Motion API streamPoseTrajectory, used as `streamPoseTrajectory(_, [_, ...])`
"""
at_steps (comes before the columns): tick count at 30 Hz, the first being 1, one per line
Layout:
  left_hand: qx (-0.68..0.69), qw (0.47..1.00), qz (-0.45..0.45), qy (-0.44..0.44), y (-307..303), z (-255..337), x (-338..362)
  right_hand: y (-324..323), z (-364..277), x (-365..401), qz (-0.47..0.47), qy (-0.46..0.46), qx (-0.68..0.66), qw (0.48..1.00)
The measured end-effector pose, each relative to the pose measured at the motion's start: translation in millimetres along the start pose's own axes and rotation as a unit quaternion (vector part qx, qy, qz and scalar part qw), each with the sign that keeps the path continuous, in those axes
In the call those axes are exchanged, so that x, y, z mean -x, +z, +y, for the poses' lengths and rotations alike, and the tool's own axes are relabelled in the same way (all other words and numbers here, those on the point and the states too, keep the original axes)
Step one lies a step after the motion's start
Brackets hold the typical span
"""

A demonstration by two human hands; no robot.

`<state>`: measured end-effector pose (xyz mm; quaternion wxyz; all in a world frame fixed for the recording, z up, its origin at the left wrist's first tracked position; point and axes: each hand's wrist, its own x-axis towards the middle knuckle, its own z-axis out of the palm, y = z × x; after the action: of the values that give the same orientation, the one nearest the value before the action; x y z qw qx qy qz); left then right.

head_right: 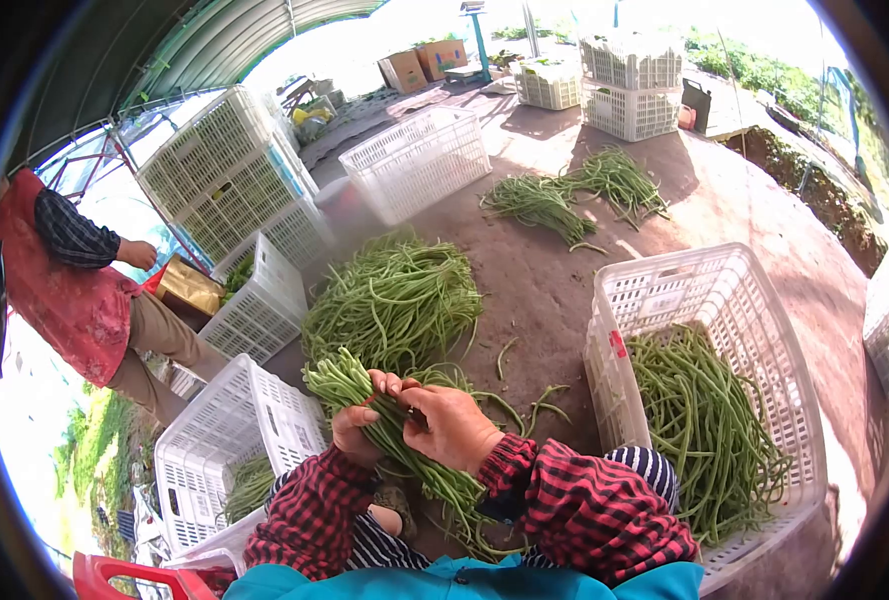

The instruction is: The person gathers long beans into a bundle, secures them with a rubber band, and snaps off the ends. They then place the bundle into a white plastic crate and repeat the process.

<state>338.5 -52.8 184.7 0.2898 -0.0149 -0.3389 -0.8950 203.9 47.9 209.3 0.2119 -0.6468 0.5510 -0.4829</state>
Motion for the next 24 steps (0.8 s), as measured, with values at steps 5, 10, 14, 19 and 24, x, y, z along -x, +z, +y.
streamPoseTrajectory(5, [-0.004,1.0,-0.005,-0.001,2.7,0.8,-1.4,-4.6,1.1,1.5,-0.008,-0.023,-0.013,1.0])
streamPoseTrajectory(10, [-0.008,1.0,0.015,0.005,1.7,1.5,-3.8,-10.8,-1.4,-0.1,-0.03,-0.023,-0.028,0.999])
streamPoseTrajectory(14, [0.016,0.999,0.027,-0.009,1.5,1.4,-6.3,-16.3,-4.9,-0.4,-0.032,0.043,-0.085,0.995])
streamPoseTrajectory(19, [-0.038,0.998,0.048,0.005,7.2,5.2,-8.4,-14.2,1.1,0.4,0.092,-0.02,-0.062,0.994])
streamPoseTrajectory(24, [-0.077,0.996,0.033,0.03,7.4,6.7,-9.6,-3.3,-12.2,1.0,0.071,-0.026,-0.104,0.992])
